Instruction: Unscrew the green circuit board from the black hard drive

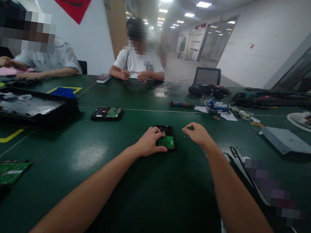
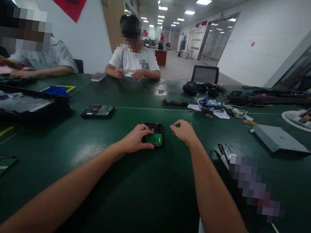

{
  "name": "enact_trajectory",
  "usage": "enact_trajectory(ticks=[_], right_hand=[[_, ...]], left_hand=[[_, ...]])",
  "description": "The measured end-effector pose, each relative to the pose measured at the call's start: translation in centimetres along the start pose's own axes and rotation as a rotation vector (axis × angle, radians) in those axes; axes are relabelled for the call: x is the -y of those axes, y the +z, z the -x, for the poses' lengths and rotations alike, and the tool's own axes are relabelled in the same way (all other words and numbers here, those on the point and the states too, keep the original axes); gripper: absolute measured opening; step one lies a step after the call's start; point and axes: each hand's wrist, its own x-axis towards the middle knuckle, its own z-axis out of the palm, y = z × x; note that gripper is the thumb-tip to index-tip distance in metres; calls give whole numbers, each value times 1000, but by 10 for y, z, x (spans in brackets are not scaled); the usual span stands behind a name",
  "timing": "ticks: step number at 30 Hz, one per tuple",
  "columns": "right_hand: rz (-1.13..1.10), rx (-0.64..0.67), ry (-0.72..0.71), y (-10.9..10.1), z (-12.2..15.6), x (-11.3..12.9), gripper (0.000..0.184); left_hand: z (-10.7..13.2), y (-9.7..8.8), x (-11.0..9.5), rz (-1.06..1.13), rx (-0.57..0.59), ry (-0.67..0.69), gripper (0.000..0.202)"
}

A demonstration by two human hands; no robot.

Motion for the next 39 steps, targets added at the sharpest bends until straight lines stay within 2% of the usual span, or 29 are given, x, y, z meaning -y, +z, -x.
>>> enact_trajectory(ticks=[2,5,10,17,19,23,25,27,29,32,35,39], right_hand=[[-50,-111,72,-4,-5,-6,21],[-151,-206,16,-8,-10,-9,29],[-31,-264,-116,-11,-9,-9,31],[-18,-360,-108,-16,-3,0,32],[-61,-315,-115,-8,-1,8,31],[-154,-88,-86,12,4,14,29],[-153,-62,-80,14,5,11,28],[-157,-122,-91,10,3,8,28],[-175,-244,-127,2,2,9,31],[-273,-387,-228,-7,4,19,42],[-375,-390,-324,-8,11,33,45],[-404,-335,-353,-7,18,43,40]], left_hand=[[0,0,0,5,4,-10,72],[-1,0,1,15,6,-19,72],[-1,1,1,16,17,-32,72],[-1,3,3,18,32,-28,74],[-1,3,3,8,36,-27,72],[-2,5,4,14,26,-29,73],[-2,5,5,30,21,-25,73],[-2,5,6,50,20,-23,73],[-2,6,7,70,22,-22,72],[-2,6,7,86,23,-21,72],[-2,7,7,89,12,-25,71],[-1,7,5,90,0,-31,71]])
